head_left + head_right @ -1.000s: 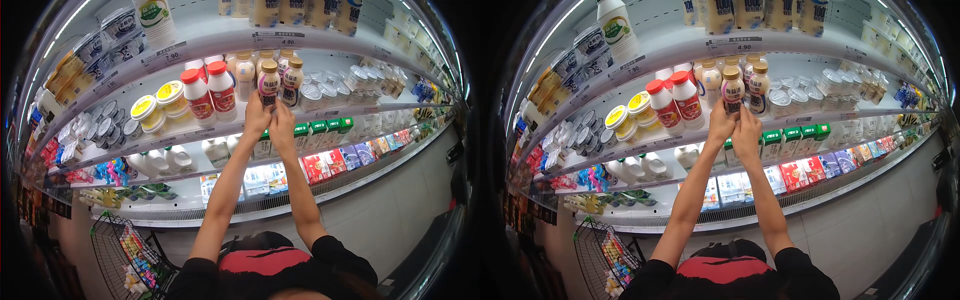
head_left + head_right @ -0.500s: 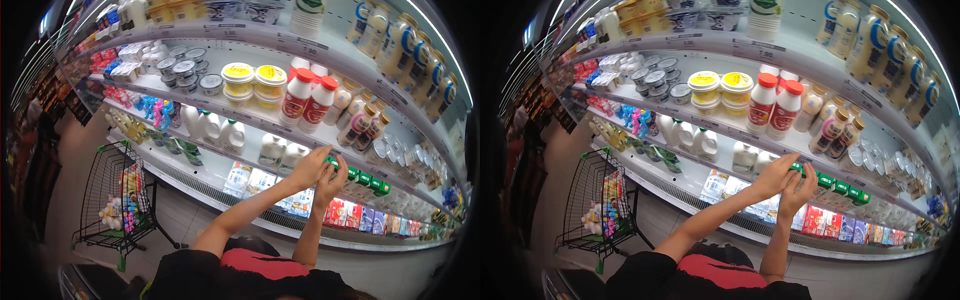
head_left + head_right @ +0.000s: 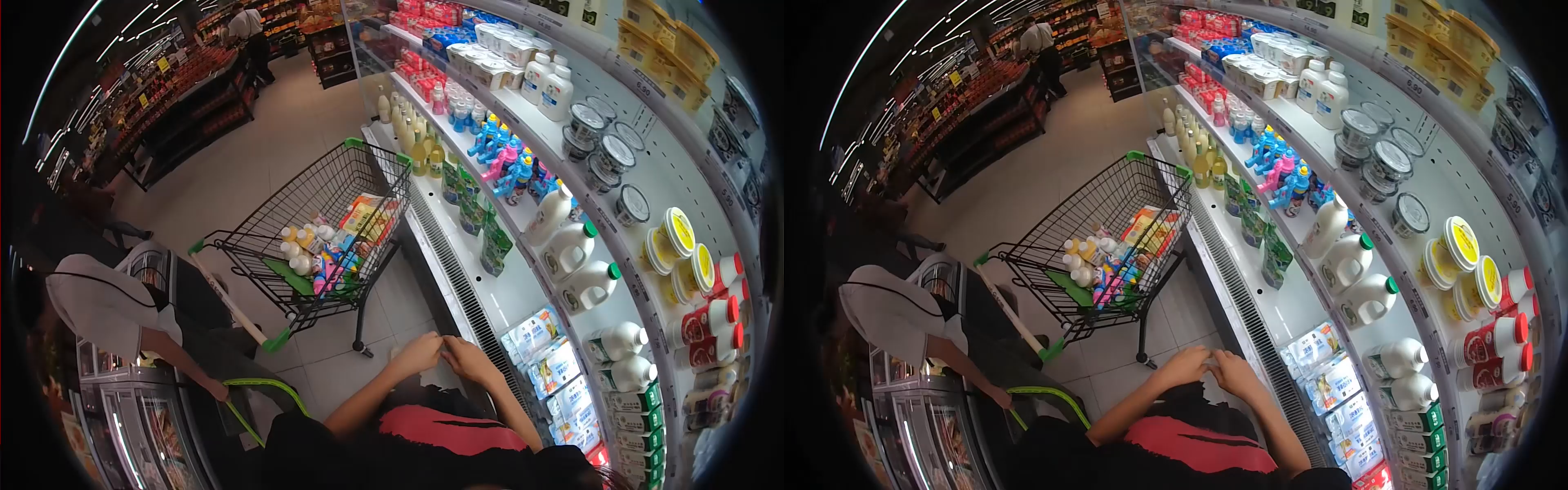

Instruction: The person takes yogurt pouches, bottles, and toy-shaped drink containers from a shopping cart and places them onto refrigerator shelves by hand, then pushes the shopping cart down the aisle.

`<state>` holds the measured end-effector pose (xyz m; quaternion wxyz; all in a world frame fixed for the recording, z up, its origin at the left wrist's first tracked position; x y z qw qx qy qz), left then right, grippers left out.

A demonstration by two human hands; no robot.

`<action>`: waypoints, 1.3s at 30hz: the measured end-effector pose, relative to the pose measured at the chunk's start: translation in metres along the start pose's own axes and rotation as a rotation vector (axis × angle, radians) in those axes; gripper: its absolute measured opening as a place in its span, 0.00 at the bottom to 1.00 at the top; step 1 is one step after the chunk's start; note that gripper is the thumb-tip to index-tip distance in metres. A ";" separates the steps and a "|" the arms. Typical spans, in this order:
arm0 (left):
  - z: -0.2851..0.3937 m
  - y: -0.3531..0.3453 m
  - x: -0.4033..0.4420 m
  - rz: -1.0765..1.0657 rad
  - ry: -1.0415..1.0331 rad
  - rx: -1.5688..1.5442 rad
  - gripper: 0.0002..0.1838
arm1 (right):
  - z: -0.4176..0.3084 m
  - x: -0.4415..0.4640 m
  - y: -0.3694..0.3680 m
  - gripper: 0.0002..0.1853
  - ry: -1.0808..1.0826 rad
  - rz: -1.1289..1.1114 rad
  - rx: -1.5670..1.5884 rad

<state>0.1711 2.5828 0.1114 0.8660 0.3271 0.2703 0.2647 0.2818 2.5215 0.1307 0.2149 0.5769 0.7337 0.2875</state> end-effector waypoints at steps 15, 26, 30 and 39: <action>-0.208 0.189 0.024 0.474 0.417 -0.032 0.14 | -0.045 0.310 -0.089 0.22 0.336 -0.213 0.045; -0.446 0.237 0.188 0.712 0.754 -0.407 0.25 | 0.084 0.574 -0.142 0.12 0.230 -0.089 0.161; -0.563 0.247 0.254 0.801 0.794 -0.482 0.29 | 0.122 0.681 -0.201 0.20 -0.018 -0.239 0.029; -0.660 0.263 0.275 0.700 0.886 -1.054 0.38 | 0.128 0.818 -0.312 0.25 0.379 -0.488 -0.280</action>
Point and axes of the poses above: each hand's wrist, its own x-axis towards the middle knuckle, its own y-axis out of the back of the hand, z = x × y, the point moved 6 cm from there along x, towards the middle knuckle, and after that the axes turned 12 degrees about y, right-handed, at the moved point
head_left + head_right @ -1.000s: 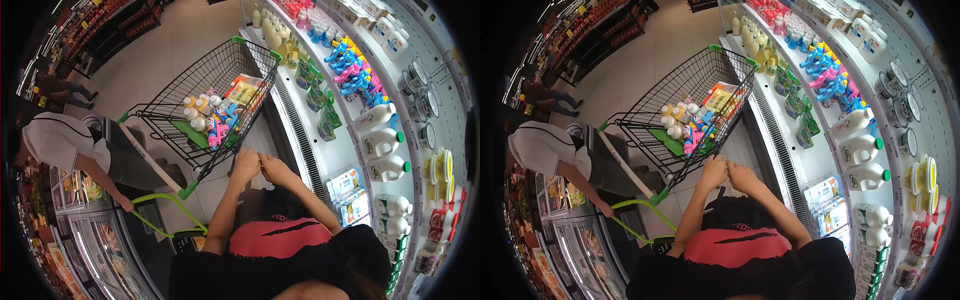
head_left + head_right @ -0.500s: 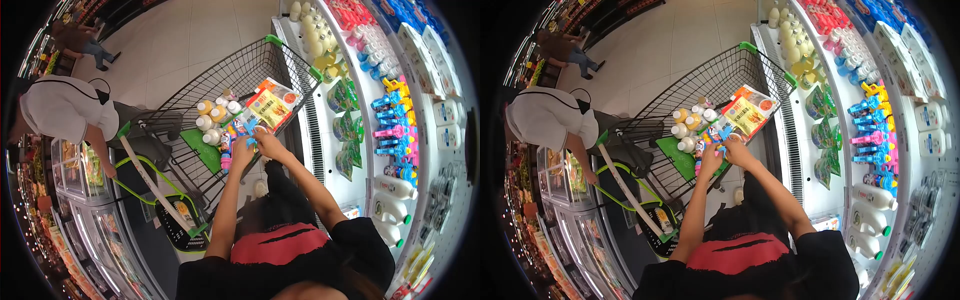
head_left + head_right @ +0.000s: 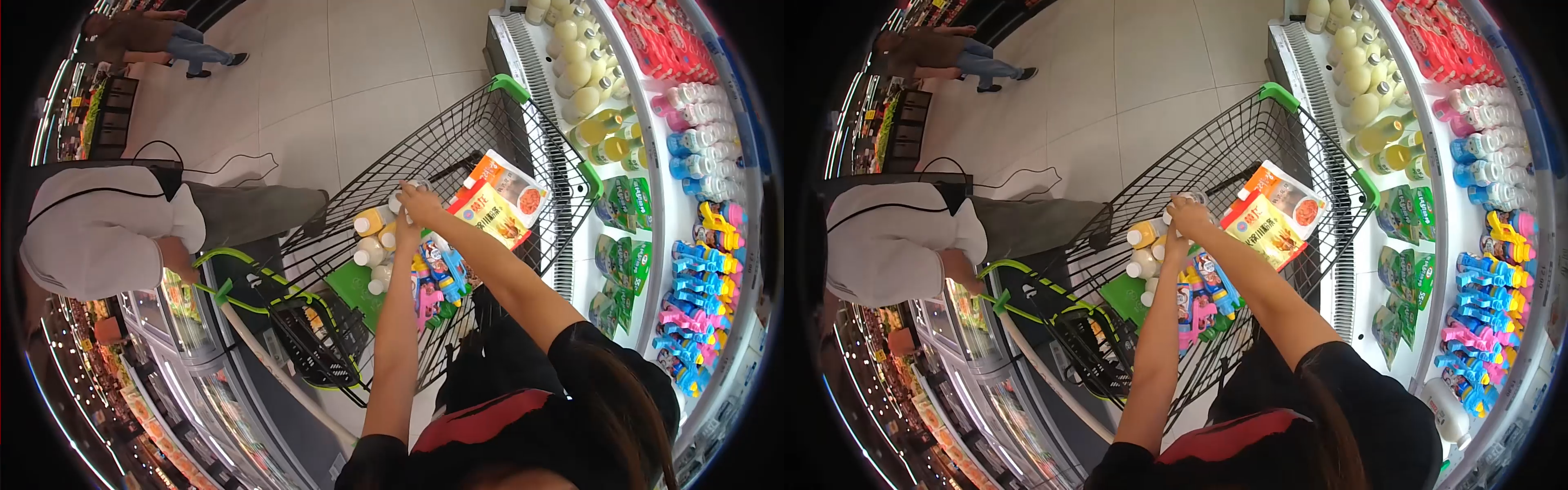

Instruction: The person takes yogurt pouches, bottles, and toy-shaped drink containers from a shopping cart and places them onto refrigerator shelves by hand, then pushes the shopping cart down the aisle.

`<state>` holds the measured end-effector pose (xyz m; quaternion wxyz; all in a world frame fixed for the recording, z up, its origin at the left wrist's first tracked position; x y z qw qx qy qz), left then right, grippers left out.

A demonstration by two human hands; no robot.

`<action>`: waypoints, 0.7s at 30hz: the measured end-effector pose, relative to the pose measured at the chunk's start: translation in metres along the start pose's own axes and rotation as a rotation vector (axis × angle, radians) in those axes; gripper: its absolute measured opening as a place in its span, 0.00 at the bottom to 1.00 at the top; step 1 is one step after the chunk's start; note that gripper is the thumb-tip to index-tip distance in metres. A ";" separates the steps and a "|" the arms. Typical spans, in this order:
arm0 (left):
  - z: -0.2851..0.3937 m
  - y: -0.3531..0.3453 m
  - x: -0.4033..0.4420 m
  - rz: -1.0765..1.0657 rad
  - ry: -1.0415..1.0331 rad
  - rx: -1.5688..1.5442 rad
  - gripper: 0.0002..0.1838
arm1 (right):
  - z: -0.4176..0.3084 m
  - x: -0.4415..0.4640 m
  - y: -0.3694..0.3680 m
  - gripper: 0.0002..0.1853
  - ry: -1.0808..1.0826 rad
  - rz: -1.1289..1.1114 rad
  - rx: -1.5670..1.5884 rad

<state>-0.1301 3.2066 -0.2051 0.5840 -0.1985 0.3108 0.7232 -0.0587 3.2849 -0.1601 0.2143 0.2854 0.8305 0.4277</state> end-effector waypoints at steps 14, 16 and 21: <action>0.020 -0.016 0.009 0.096 -0.171 0.308 0.43 | 0.028 -0.007 0.021 0.19 0.050 0.191 -0.086; 0.032 -0.012 -0.007 0.172 -0.229 0.343 0.47 | 0.015 -0.021 0.065 0.19 0.039 0.210 0.008; 0.097 0.000 -0.109 0.104 -0.309 0.239 0.55 | -0.039 -0.087 0.209 0.16 0.074 0.303 0.277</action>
Point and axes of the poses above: each hand's wrist, its own x-axis towards the middle knuckle, its own y-axis out of the back of the hand, z = x × y, the point moved 6 cm from there along x, towards the middle knuckle, and after that the axes turned 12 degrees about y, right-handed, at the moved point
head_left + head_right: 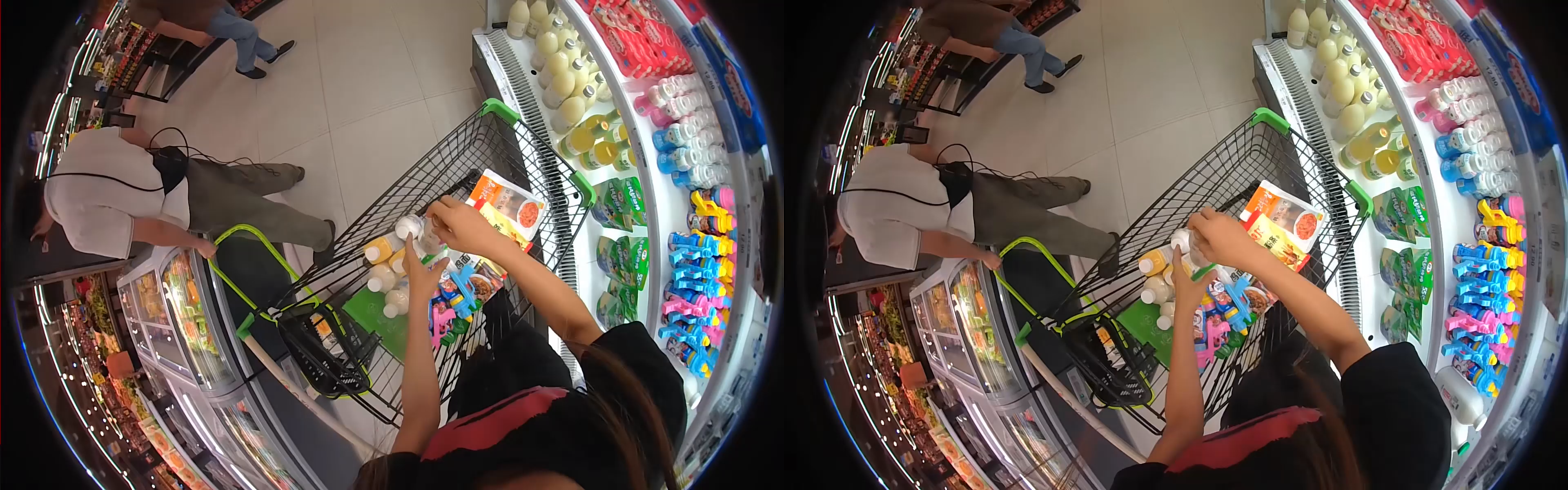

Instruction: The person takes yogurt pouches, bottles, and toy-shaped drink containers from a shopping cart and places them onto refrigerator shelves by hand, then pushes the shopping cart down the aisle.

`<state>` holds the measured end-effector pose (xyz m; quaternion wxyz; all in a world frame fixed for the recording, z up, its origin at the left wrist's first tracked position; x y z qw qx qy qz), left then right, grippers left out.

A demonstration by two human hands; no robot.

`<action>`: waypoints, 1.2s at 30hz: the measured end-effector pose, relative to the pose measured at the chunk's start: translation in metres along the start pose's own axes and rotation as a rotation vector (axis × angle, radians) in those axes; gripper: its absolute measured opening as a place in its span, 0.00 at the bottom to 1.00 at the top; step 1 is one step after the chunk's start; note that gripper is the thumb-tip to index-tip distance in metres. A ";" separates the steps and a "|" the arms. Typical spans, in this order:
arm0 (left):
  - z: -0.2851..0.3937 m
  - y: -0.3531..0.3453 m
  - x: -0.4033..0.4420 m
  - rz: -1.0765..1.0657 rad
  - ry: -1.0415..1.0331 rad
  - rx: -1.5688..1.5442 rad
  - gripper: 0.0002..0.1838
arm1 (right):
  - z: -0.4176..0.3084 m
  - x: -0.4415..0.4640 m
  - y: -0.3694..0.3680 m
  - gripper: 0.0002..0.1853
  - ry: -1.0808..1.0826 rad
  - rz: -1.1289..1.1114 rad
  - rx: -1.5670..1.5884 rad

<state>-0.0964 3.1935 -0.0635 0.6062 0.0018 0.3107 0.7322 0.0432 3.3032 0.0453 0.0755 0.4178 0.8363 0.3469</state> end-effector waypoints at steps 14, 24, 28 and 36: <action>0.142 0.075 -0.248 -0.481 -0.045 -0.712 0.34 | -0.202 -0.180 0.060 0.19 -0.214 0.594 0.658; 0.137 0.119 -0.415 -0.709 -0.184 -0.734 0.34 | -0.379 -0.323 0.016 0.18 -0.090 0.859 0.521; 0.147 0.107 -0.467 -0.814 -0.226 -0.705 0.33 | -0.420 -0.375 0.025 0.17 -0.041 1.000 0.353; 0.135 0.005 -0.565 -1.020 -0.164 -0.526 0.32 | -0.439 -0.535 0.037 0.15 -0.291 1.138 -0.155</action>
Point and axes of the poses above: each hand's wrist, its own x-axis towards the middle knuckle, its own y-axis out of the back of the hand, z = x × y, the point moved 6 cm from there along x, towards the middle knuckle, and after that the axes turned 12 degrees about y, right-handed, at the moved point
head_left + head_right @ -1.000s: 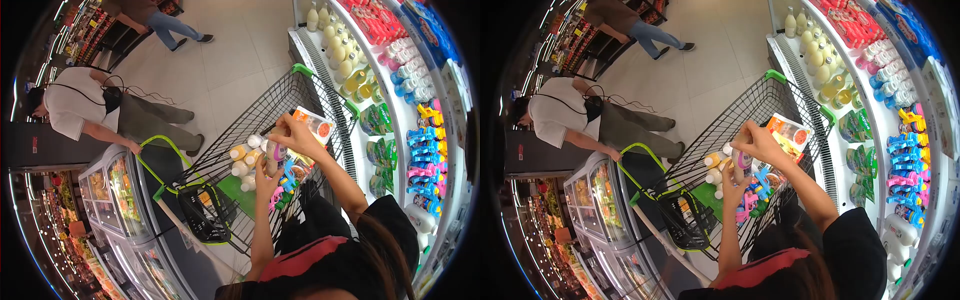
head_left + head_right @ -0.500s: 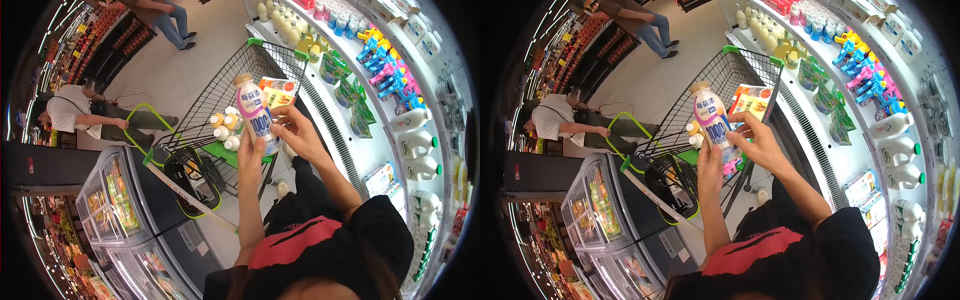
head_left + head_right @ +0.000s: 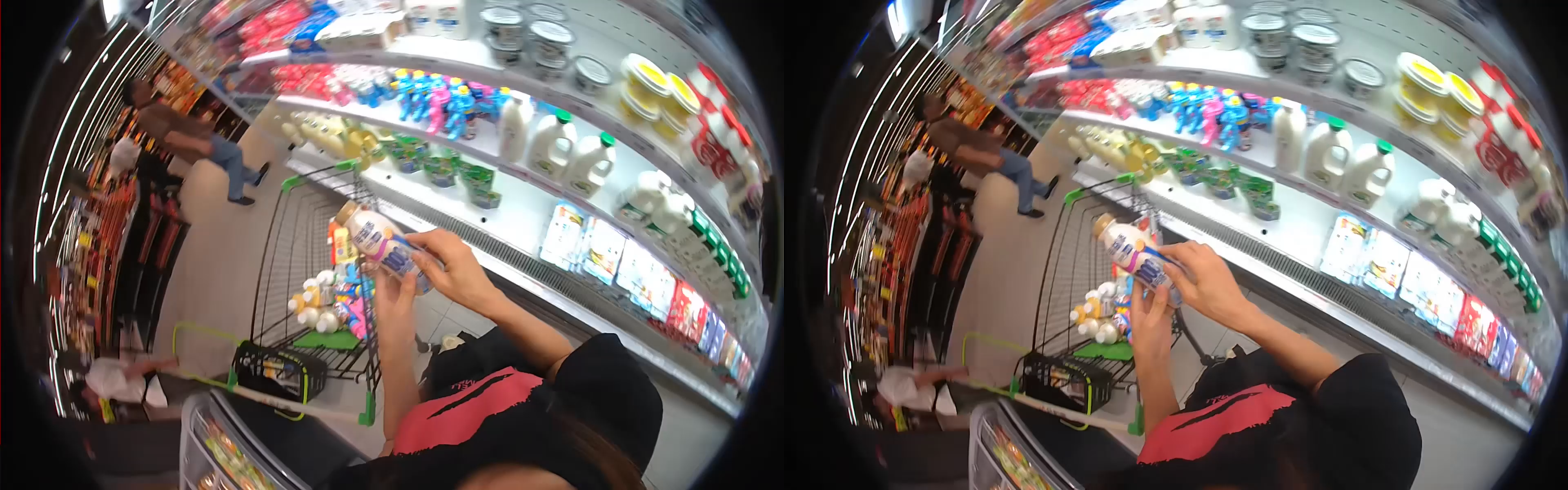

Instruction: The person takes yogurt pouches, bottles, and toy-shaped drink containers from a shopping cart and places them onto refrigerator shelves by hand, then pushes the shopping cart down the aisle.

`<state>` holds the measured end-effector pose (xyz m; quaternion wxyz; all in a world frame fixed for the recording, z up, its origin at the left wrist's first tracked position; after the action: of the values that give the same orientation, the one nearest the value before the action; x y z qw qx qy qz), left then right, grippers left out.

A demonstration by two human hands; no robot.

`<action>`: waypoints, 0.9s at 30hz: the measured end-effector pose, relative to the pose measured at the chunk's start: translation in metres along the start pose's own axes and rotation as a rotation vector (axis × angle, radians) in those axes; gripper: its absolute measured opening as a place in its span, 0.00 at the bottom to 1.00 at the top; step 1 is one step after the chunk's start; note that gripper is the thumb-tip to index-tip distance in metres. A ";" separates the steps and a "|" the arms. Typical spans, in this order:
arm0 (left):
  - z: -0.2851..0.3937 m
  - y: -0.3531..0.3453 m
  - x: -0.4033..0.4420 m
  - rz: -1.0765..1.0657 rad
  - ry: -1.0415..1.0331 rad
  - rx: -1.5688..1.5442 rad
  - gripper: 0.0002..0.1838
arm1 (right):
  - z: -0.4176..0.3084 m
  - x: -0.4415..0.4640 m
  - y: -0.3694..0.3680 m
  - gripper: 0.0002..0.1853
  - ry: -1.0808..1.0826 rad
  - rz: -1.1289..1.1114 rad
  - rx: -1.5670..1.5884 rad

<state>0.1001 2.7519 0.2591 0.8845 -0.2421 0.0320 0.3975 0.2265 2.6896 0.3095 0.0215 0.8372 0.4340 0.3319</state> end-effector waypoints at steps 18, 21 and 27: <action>-0.121 -0.524 -0.067 -0.788 -0.445 0.327 0.27 | -0.077 -0.221 0.444 0.26 -0.122 0.878 -0.812; -0.132 -0.592 -0.076 -0.847 -0.528 0.303 0.27 | -0.068 -0.228 0.498 0.27 -0.107 0.937 -0.778; -0.152 -0.668 -0.068 -0.766 -0.806 0.253 0.27 | -0.036 -0.231 0.571 0.33 -0.039 1.027 -0.853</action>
<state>0.5543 2.2574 0.4109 0.9299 0.0420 -0.3507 0.1023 0.5195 2.1537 0.3983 0.1977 0.8616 -0.1895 0.4273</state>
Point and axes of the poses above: each hand's wrist, its own x-axis towards the middle knuckle, its own y-axis out of the back of the hand, z = x × y, the point moved 6 cm from there along x, towards the middle knuckle, and after that the axes turned 12 degrees about y, right-handed, at the moved point
